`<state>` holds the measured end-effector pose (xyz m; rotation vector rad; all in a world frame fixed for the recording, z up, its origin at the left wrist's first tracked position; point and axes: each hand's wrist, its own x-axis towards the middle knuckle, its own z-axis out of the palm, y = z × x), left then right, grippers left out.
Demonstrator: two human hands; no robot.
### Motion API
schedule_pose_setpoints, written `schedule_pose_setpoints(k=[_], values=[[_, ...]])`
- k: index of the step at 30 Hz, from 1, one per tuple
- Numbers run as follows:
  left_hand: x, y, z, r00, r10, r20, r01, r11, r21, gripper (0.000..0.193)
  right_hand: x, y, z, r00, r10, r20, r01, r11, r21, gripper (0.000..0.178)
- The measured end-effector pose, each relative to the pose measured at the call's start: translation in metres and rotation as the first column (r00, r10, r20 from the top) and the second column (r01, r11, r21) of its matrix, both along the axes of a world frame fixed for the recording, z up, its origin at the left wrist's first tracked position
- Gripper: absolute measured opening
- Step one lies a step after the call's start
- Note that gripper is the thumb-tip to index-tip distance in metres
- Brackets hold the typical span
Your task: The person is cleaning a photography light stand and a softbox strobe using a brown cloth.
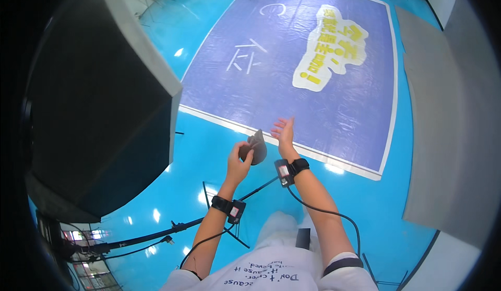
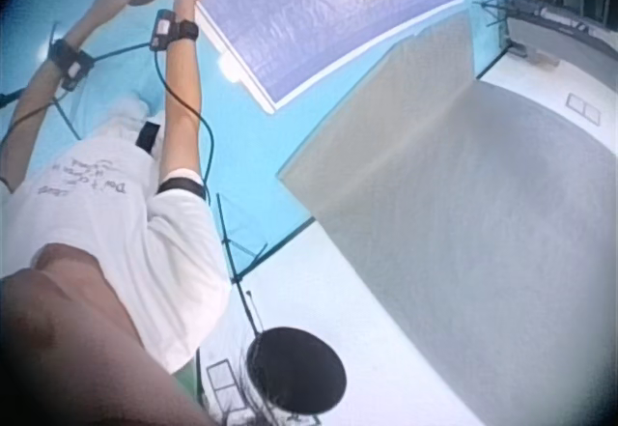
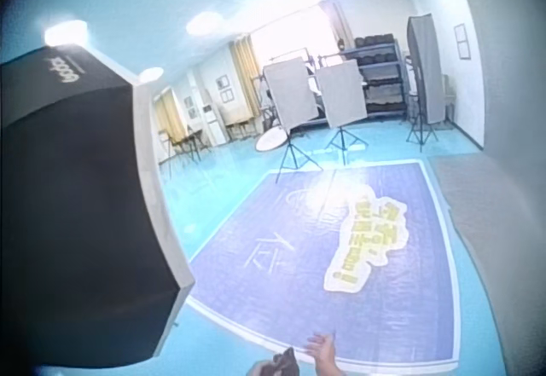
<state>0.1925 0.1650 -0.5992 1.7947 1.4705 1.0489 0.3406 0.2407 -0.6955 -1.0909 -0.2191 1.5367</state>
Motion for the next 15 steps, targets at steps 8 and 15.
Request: schedule_pose_setpoints(k=[8, 15], values=[[0.075, 0.034, 0.008, 0.930, -0.366, 0.018, 0.366, 0.930, 0.023, 0.025, 0.040, 0.052, -0.017, 0.927, -0.198, -0.319, 0.146, 0.973, -0.181, 0.078], [0.072, 0.043, -0.001, 0.886, -0.463, -0.006, 0.460, 0.882, -0.104, 0.022, 0.039, 0.070, -0.053, 0.902, -0.158, -0.402, 0.099, 0.982, -0.162, 0.065]])
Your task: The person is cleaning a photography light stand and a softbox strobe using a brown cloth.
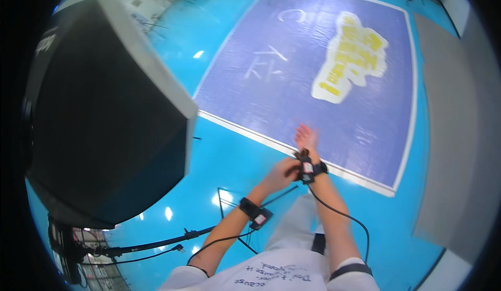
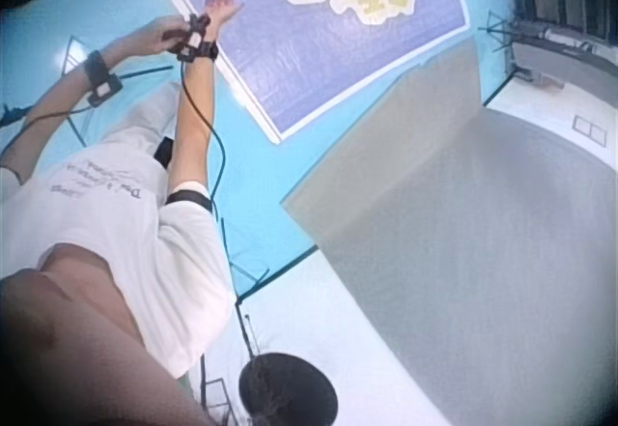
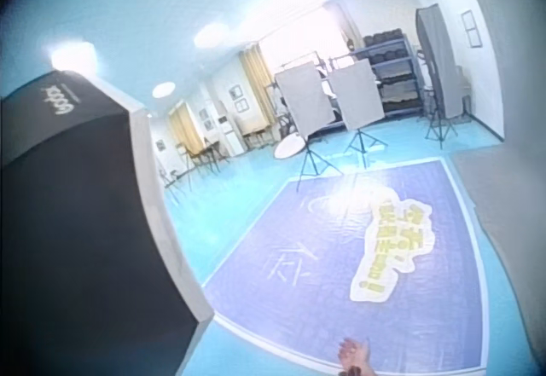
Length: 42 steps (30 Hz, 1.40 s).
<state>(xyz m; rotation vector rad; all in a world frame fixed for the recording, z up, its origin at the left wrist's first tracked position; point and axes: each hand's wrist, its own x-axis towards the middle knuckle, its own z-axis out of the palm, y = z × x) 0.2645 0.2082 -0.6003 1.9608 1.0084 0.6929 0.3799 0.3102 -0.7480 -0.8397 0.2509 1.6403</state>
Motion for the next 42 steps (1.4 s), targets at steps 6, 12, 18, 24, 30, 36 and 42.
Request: schedule_pose_setpoints(k=[6, 12, 18, 24, 30, 36, 42], values=[[-0.045, 0.005, -0.040, 0.963, 0.219, -0.160, -0.224, 0.974, -0.015, 0.020, -0.025, 0.006, 0.040, 0.950, 0.256, 0.182, -0.280, 0.952, 0.123, 0.042], [-0.087, 0.037, -0.045, 0.747, 0.660, 0.080, -0.655, 0.752, -0.078, 0.021, -0.067, -0.001, 0.050, 0.433, 0.483, 0.761, -0.862, 0.470, 0.193, 0.034], [-0.102, 0.059, -0.019, 0.578, 0.814, 0.052, -0.814, 0.571, 0.108, 0.021, -0.100, 0.007, 0.084, 0.549, 0.546, 0.633, -0.803, 0.555, 0.218, 0.035], [-0.077, 0.076, 0.009, 0.497, 0.844, 0.201, -0.855, 0.516, -0.049, 0.027, -0.082, 0.073, 0.124, 0.377, 0.322, 0.869, -0.926, 0.163, 0.341, 0.027], [-0.072, 0.116, 0.019, 0.281, 0.916, 0.286, -0.944, 0.317, -0.089, 0.036, -0.069, 0.126, 0.157, 0.323, 0.005, 0.946, -0.942, 0.095, 0.322, 0.022], [-0.050, 0.187, 0.087, 0.034, 0.582, 0.813, -0.875, 0.410, -0.257, 0.061, -0.067, 0.183, 0.274, 0.452, -0.391, 0.802, -0.859, 0.051, 0.509, 0.020], [-0.060, 0.215, 0.146, -0.276, 0.128, 0.953, -0.764, 0.572, -0.298, 0.062, -0.094, 0.188, 0.379, 0.589, -0.488, 0.644, -0.772, -0.105, 0.627, 0.022]])
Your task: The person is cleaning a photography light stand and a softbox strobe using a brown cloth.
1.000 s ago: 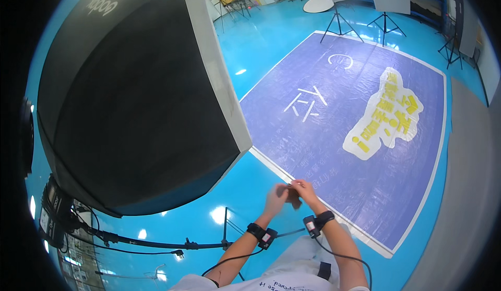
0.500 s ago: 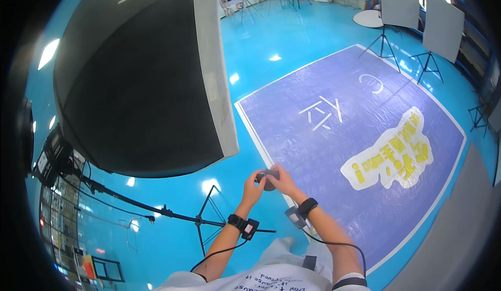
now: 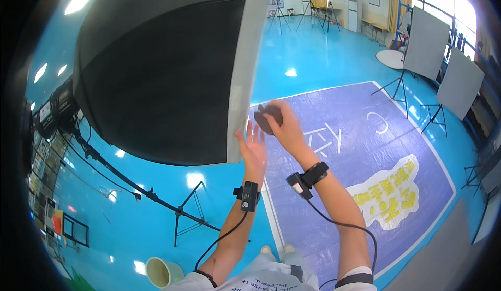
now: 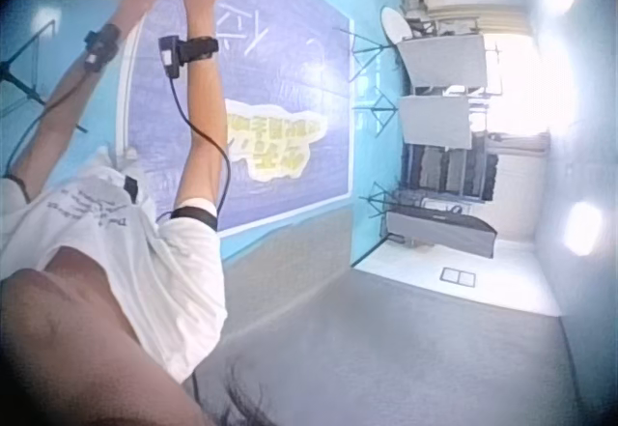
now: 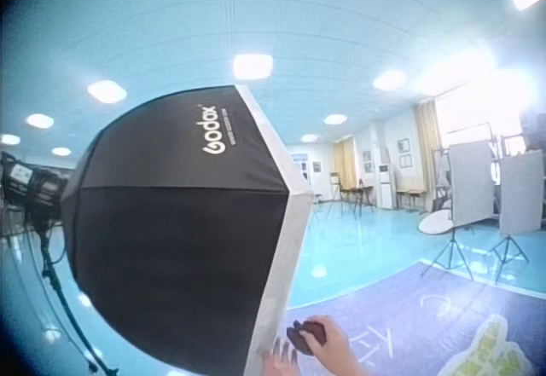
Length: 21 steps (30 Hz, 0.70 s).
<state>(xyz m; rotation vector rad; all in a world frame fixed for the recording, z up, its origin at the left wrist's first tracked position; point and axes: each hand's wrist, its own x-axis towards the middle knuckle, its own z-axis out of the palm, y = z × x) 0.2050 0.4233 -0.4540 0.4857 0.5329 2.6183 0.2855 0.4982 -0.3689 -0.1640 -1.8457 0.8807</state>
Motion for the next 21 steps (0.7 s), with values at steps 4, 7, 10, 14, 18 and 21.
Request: schedule_pose_setpoints(k=[4, 7, 10, 14, 18, 21], values=[[0.012, -0.002, 0.020, 0.965, -0.104, 0.240, 0.053, 0.976, 0.213, 0.051, -0.006, 0.002, 0.044, 0.996, 0.021, -0.081, 0.008, 0.936, 0.352, 0.023], [0.009, -0.006, 0.018, 0.975, -0.138, 0.174, 0.078, 0.947, 0.313, 0.047, -0.016, -0.012, 0.052, 0.993, 0.034, -0.117, 0.019, 0.904, 0.428, 0.020], [0.005, -0.007, 0.007, 0.966, -0.187, 0.177, 0.113, 0.926, 0.361, 0.042, -0.027, -0.020, 0.024, 0.997, 0.058, -0.042, -0.025, 0.831, 0.556, 0.021], [0.002, -0.014, 0.004, 0.945, -0.291, 0.152, 0.225, 0.911, 0.345, 0.036, -0.028, -0.013, 0.018, 0.993, -0.010, 0.113, -0.082, 0.622, 0.778, 0.025], [0.008, -0.019, 0.017, 0.907, -0.318, 0.276, 0.188, 0.893, 0.410, 0.036, -0.026, -0.016, 0.046, 0.984, -0.171, -0.056, 0.163, 0.716, 0.679, 0.020], [-0.004, -0.018, 0.002, 0.921, -0.336, 0.198, 0.239, 0.888, 0.392, 0.035, -0.032, -0.025, 0.020, 0.983, -0.017, 0.185, -0.151, 0.503, 0.851, 0.021]])
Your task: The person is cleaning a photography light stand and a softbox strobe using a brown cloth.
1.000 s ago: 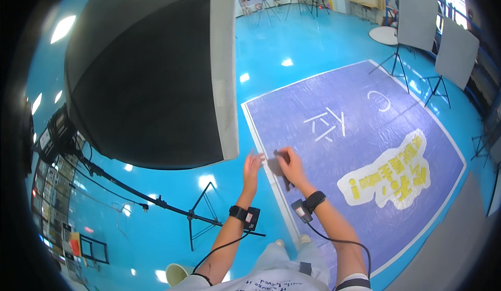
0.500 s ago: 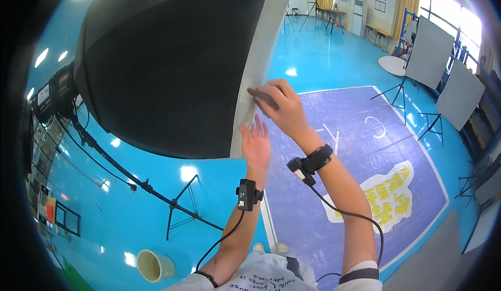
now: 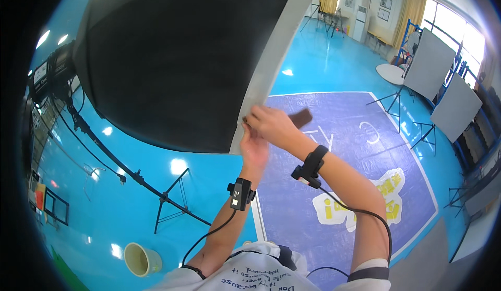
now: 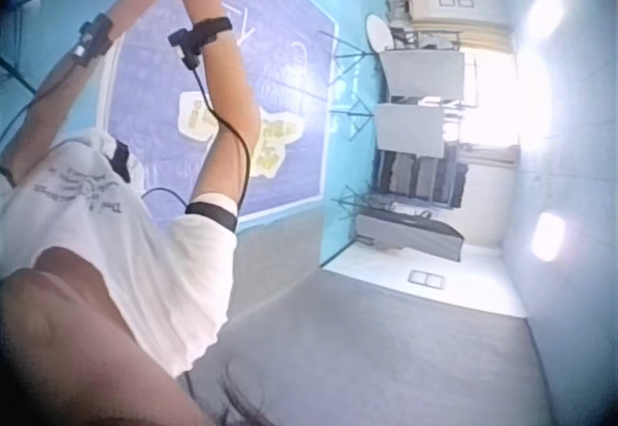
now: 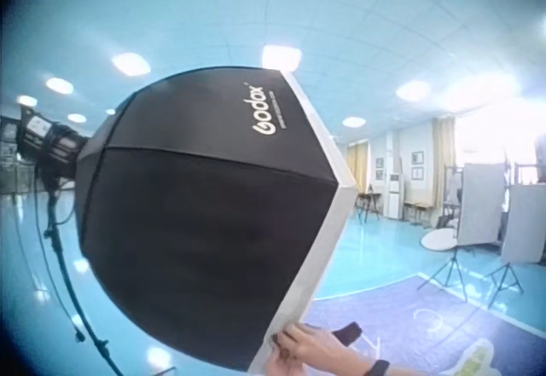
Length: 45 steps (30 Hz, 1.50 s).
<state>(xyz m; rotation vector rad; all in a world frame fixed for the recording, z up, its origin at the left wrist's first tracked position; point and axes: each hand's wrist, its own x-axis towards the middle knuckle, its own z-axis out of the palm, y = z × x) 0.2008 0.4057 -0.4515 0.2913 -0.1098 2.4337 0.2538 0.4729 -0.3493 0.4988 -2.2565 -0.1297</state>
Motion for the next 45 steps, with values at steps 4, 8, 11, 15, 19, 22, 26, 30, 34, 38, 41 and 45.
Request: schedule_pose_setpoints(k=[4, 8, 11, 15, 19, 22, 26, 30, 34, 38, 41, 45], values=[[0.006, 0.004, 0.008, 0.998, -0.005, 0.056, 0.008, 0.998, -0.056, 0.046, 0.006, 0.012, 0.029, 0.969, -0.239, -0.058, 0.225, 0.956, -0.190, 0.025], [0.000, 0.002, 0.008, 0.999, -0.048, -0.022, 0.046, 0.997, -0.059, 0.041, -0.002, 0.000, -0.010, 0.995, -0.089, 0.048, 0.086, 0.994, 0.073, 0.024], [-0.016, -0.002, 0.001, 0.995, -0.069, -0.076, 0.066, 0.997, -0.037, 0.037, -0.009, 0.007, 0.007, 0.988, -0.154, -0.021, 0.154, 0.988, -0.010, 0.028], [0.002, 0.006, 0.020, 0.988, -0.064, 0.140, 0.065, 0.998, -0.004, 0.030, 0.001, 0.015, 0.038, 0.885, -0.389, -0.254, 0.307, 0.900, -0.309, 0.030], [-0.004, -0.001, 0.005, 0.999, -0.042, 0.022, 0.042, 0.999, -0.003, 0.030, -0.006, -0.003, -0.008, 0.993, -0.115, -0.041, 0.119, 0.988, 0.096, 0.029], [-0.003, -0.004, 0.008, 0.998, -0.049, 0.036, 0.049, 0.999, -0.023, 0.031, 0.002, 0.000, 0.010, 0.981, -0.194, 0.000, 0.194, 0.981, 0.026, 0.030], [0.004, 0.002, 0.010, 0.992, -0.069, 0.107, 0.068, 0.998, 0.011, 0.034, -0.001, 0.009, 0.021, 0.934, -0.342, -0.105, 0.315, 0.925, -0.214, 0.027], [-0.007, -0.003, -0.011, 0.982, -0.183, 0.042, 0.175, 0.975, 0.140, 0.041, -0.008, -0.007, 0.006, 0.988, -0.152, -0.001, 0.152, 0.984, 0.089, 0.020], [-0.001, -0.006, -0.008, 0.963, -0.224, 0.149, 0.215, 0.974, 0.075, 0.046, -0.009, -0.014, -0.009, 0.964, -0.266, 0.011, 0.266, 0.962, -0.060, 0.020], [0.005, -0.016, -0.009, 0.982, -0.173, 0.079, 0.174, 0.985, -0.002, 0.056, -0.010, -0.022, -0.007, 0.970, -0.240, -0.030, 0.241, 0.970, 0.019, 0.013], [0.005, -0.014, -0.003, 0.986, -0.133, 0.097, 0.134, 0.991, -0.001, 0.056, -0.014, -0.035, 0.004, 0.926, -0.372, -0.066, 0.356, 0.917, -0.179, 0.012], [0.010, -0.017, -0.001, 0.987, -0.130, 0.090, 0.136, 0.989, -0.061, 0.051, -0.013, -0.034, -0.026, 0.937, -0.346, 0.052, 0.334, 0.929, 0.157, 0.018]])
